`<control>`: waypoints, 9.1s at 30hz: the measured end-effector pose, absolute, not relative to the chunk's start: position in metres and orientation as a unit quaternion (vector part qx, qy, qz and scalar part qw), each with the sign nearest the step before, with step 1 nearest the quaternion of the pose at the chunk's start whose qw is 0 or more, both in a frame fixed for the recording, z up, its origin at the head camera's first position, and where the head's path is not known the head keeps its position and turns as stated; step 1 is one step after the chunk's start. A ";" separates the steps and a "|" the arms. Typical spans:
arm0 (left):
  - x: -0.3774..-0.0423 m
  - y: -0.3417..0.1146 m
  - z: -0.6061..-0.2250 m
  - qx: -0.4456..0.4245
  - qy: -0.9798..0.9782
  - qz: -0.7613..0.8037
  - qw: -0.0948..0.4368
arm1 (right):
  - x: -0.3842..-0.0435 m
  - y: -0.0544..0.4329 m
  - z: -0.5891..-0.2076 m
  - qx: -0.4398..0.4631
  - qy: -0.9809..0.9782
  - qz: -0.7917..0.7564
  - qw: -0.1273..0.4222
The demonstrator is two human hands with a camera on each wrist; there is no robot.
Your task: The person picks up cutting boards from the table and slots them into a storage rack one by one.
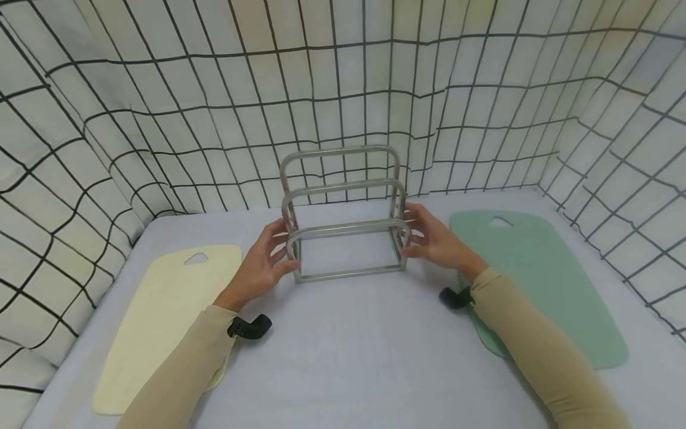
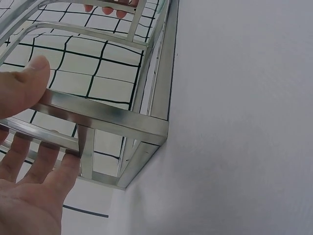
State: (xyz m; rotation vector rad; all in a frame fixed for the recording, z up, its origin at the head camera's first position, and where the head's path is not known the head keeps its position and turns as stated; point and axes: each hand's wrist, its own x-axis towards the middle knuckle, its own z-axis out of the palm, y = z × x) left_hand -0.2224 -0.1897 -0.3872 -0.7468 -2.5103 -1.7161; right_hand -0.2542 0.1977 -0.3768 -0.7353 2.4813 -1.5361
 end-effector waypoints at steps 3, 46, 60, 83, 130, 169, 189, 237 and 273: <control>-0.222 -0.190 -0.386 -0.236 -0.802 -0.549 0.004 | -0.255 0.197 -0.376 -0.247 0.821 -0.511 0.064; -0.223 -0.180 -0.396 -0.210 -0.809 -0.547 0.037 | -0.254 0.193 -0.381 -0.238 0.816 -0.523 0.061; -0.224 -0.179 -0.394 -0.201 -0.805 -0.558 0.031 | -0.255 0.192 -0.381 -0.238 0.815 -0.525 0.063; -0.211 -0.197 -0.370 -0.167 -0.845 -0.507 0.031 | -0.256 0.194 -0.373 -0.199 0.845 -0.492 0.067; -0.177 -0.146 -0.289 -0.290 -0.783 -0.531 0.143 | -0.219 0.318 -0.326 -0.142 0.918 -0.363 -0.067; -0.169 -0.005 -0.300 -0.401 -0.736 -0.545 -0.002 | -0.195 0.415 -0.350 -0.017 0.950 -0.307 -0.059; -0.176 0.037 -0.340 -0.324 -0.769 -0.537 -0.124 | -0.189 0.448 -0.365 0.008 0.956 -0.292 0.017; -0.227 0.113 -0.395 -0.075 -0.697 -0.663 -0.262 | -0.207 0.482 -0.371 0.042 0.955 -0.258 0.141; -0.234 0.111 -0.395 -0.037 -0.649 -0.696 -0.306 | -0.210 0.484 -0.371 0.077 0.944 -0.282 0.151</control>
